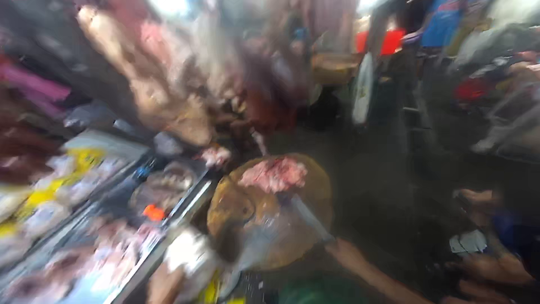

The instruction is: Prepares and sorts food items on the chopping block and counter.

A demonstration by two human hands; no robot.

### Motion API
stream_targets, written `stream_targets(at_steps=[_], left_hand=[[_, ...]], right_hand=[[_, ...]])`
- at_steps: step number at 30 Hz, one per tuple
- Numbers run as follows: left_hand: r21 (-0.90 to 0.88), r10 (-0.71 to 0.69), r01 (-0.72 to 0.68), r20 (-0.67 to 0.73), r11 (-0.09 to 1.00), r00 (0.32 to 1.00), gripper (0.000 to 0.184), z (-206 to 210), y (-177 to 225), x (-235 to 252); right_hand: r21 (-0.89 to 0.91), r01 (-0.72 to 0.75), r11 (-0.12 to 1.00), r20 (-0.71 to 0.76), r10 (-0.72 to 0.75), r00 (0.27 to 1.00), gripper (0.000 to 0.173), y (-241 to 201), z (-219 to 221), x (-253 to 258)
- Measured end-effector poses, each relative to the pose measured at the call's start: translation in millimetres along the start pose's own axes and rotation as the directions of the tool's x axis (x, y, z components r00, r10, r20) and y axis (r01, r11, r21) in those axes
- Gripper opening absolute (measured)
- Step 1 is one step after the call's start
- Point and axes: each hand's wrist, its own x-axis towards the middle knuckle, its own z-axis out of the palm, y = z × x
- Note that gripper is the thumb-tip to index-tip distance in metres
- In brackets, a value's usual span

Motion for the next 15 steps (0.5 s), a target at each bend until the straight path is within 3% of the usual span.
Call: stream_targets(at_steps=[1,3,5,7,8,10,12,15], left_hand=[[0.137,-0.028,0.015,0.094,0.99,0.995,0.055,12,39,0],[0.34,-0.022,-0.056,0.222,0.939,0.975,0.054,56,79,17],[0.419,0.07,-0.201,0.307,0.885,0.949,0.059,110,77,40],[0.337,0.169,-0.294,0.355,0.894,0.92,0.054,135,71,57],[0.215,0.167,-0.257,0.363,0.942,0.917,0.046,130,65,60],[-0.039,0.053,-0.043,0.303,0.998,0.952,0.046,105,35,60],[-0.002,-0.022,0.023,0.213,1.0,0.977,0.035,87,-17,61],[0.154,0.076,-0.11,0.214,0.982,0.974,0.047,105,-62,51]], right_hand=[[-0.032,0.004,0.999,-0.008,-0.004,1.0,0.067,-7,2,-1],[-0.075,0.007,0.997,-0.012,-0.008,1.0,0.068,-15,9,0],[-0.068,-0.007,0.998,-0.017,0.006,1.0,0.067,-18,14,1],[-0.009,-0.033,0.999,-0.021,0.032,0.999,0.062,-22,14,-4],[0.014,-0.039,0.999,-0.024,0.039,0.999,0.061,-24,13,-7],[0.022,-0.042,0.999,-0.033,0.043,0.999,0.059,-29,16,-16],[0.018,-0.027,0.999,-0.053,0.028,0.998,0.059,-35,21,-25],[0.041,0.031,0.999,-0.051,-0.028,0.998,0.058,-49,29,-33]])
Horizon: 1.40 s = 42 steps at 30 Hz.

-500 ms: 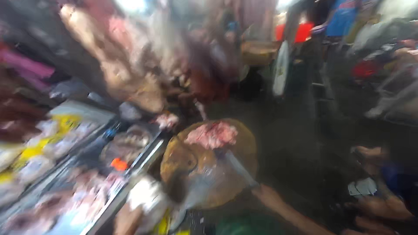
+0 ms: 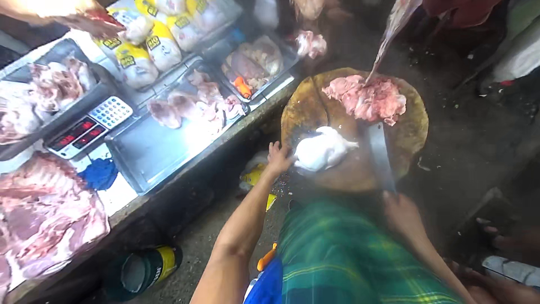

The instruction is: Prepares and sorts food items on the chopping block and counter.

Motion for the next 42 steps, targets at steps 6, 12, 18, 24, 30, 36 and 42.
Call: stream_targets(at_steps=[6,12,18,24,30,36,42], left_hand=[[0.143,0.083,-0.094,0.079,0.985,0.993,0.04,22,37,0],[-0.648,-0.013,0.558,0.646,0.518,0.763,0.029,14,51,-43],[-0.646,-0.103,0.556,0.6,0.523,0.794,0.028,-24,54,-71],[-0.39,-0.352,0.566,0.496,0.726,0.793,0.031,-76,91,-79],[-0.42,-0.352,0.583,0.508,0.696,0.786,0.031,-55,89,-80],[-0.452,-0.344,0.6,0.528,0.66,0.776,0.033,-47,81,-80],[-0.479,-0.363,0.609,0.512,0.632,0.779,0.031,-51,66,-78]], right_hand=[[-0.082,0.049,0.995,0.155,-0.036,0.987,0.063,-39,18,43],[-0.251,0.08,0.965,0.169,-0.038,0.985,0.066,-54,24,61],[-0.435,0.14,0.889,0.091,-0.111,0.99,0.064,-52,24,59],[-0.482,0.167,0.86,0.137,-0.114,0.984,0.067,-58,36,42],[-0.219,0.36,0.907,-0.028,-0.375,0.927,0.058,-104,20,7],[-0.081,0.813,0.577,-0.479,-0.737,0.476,0.038,-142,40,20],[-0.433,0.188,0.881,0.185,-0.117,0.976,0.062,-84,54,49]])
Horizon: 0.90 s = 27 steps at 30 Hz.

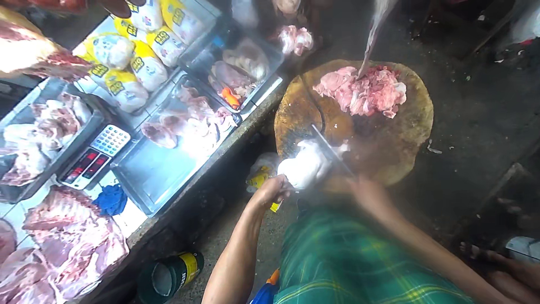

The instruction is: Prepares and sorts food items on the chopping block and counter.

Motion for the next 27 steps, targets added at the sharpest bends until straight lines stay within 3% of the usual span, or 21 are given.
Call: stream_targets(at_steps=[3,5,10,13,15,17,20,21,22,25,26,27], left_hand=[[0.195,0.033,-0.007,-0.132,0.981,0.991,0.033,-10,2,12],[0.401,0.127,-0.043,-0.186,0.915,0.974,0.038,-15,11,19],[0.829,0.359,-0.11,-0.115,0.548,0.926,0.052,4,93,21],[0.916,0.417,-0.127,-0.048,0.382,0.908,0.05,17,118,21],[0.92,0.405,-0.122,-0.043,0.372,0.913,0.052,15,119,27],[0.891,0.391,-0.134,-0.052,0.434,0.919,0.052,13,111,35],[0.895,0.388,-0.115,-0.068,0.431,0.919,0.051,17,110,37],[0.9,0.386,-0.107,-0.071,0.422,0.92,0.051,19,113,37],[0.908,0.386,-0.105,-0.066,0.406,0.92,0.05,20,116,36],[0.927,0.4,-0.124,-0.03,0.353,0.916,0.051,19,121,39],[0.932,0.405,-0.127,-0.023,0.341,0.914,0.052,19,122,41],[0.933,0.407,-0.13,-0.019,0.336,0.913,0.053,18,124,42]], right_hand=[[0.088,-0.112,0.99,-0.066,0.118,0.991,0.065,25,-20,-12],[0.124,-0.09,0.988,-0.113,0.105,0.988,0.065,32,-34,-20],[0.155,0.18,0.971,-0.202,-0.147,0.968,0.058,11,-63,-18],[0.07,0.147,0.987,-0.18,-0.133,0.975,0.062,9,-57,-4],[0.022,0.056,0.998,-0.167,-0.052,0.985,0.065,15,-48,-8],[0.039,-0.005,0.999,-0.144,0.011,0.989,0.065,17,-42,-20],[0.138,0.107,0.985,-0.24,-0.071,0.968,0.062,3,-51,-33],[0.153,0.222,0.963,-0.361,-0.154,0.92,0.058,-5,-59,-37],[0.146,0.361,0.921,-0.508,-0.244,0.826,0.052,-14,-67,-39],[0.034,0.693,0.721,-0.834,-0.361,0.417,0.04,-52,-99,-37],[0.026,0.752,0.658,-0.87,-0.355,0.341,0.037,-62,-104,-31],[0.03,0.783,0.621,-0.88,-0.356,0.316,0.037,-65,-100,-20]])
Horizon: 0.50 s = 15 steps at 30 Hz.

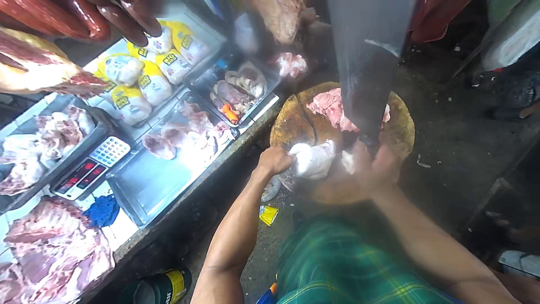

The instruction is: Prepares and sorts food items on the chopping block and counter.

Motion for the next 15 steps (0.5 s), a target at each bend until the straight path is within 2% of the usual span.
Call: stream_targets(at_steps=[1,2,3,4,5,6,7,9,10,11,12,14,15], left_hand=[[-0.003,0.0,0.0,0.001,1.0,1.0,0.053,1,-1,1],[-0.013,-0.007,0.007,-0.002,1.0,1.0,0.054,3,-3,1],[-0.033,-0.023,0.023,-0.009,0.999,1.0,0.053,5,-7,1],[-0.068,-0.042,0.041,-0.011,0.997,0.999,0.051,5,-11,1],[-0.12,-0.061,0.06,-0.003,0.991,0.998,0.051,9,-18,2],[-0.176,-0.077,0.079,0.019,0.981,0.997,0.051,15,-28,0],[-0.238,-0.094,0.101,0.042,0.966,0.995,0.052,20,-39,-2],[-0.425,-0.104,0.15,0.129,0.892,0.986,0.045,40,-52,-19],[-0.573,-0.093,0.184,0.185,0.799,0.978,0.041,49,-53,-29],[-0.716,-0.081,0.255,0.268,0.65,0.96,0.036,61,-51,-42],[-0.827,-0.045,0.336,0.355,0.45,0.934,0.032,74,-47,-55],[-0.886,0.107,0.459,0.463,0.061,0.88,0.029,96,-35,-77],[-0.868,0.178,0.487,0.467,-0.092,0.866,0.03,102,-24,-86]], right_hand=[[-0.018,-0.028,0.999,0.043,0.029,0.999,0.039,18,10,-12],[-0.121,-0.108,0.987,0.164,0.127,0.978,0.043,41,16,-34],[-0.29,-0.216,0.932,0.339,0.311,0.888,0.05,63,17,-58],[-0.472,-0.271,0.839,0.466,0.499,0.731,0.057,80,16,-72],[-0.61,-0.277,0.742,0.521,0.64,0.565,0.061,89,12,-78],[-0.69,-0.27,0.671,0.523,0.721,0.455,0.064,89,5,-79],[-0.723,-0.291,0.626,0.503,0.767,0.399,0.065,84,-2,-75],[-0.723,-0.405,0.559,0.439,0.825,0.356,0.067,79,-20,-73],[-0.689,-0.482,0.541,0.419,0.84,0.344,0.067,79,-25,-69],[-0.648,-0.541,0.536,0.417,0.844,0.337,0.066,79,-29,-70],[-0.6,-0.587,0.544,0.43,0.838,0.336,0.065,77,-32,-73],[-0.478,-0.658,0.581,0.477,0.801,0.361,0.063,68,-34,-81],[-0.416,-0.684,0.6,0.51,0.776,0.371,0.062,61,-33,-85]])
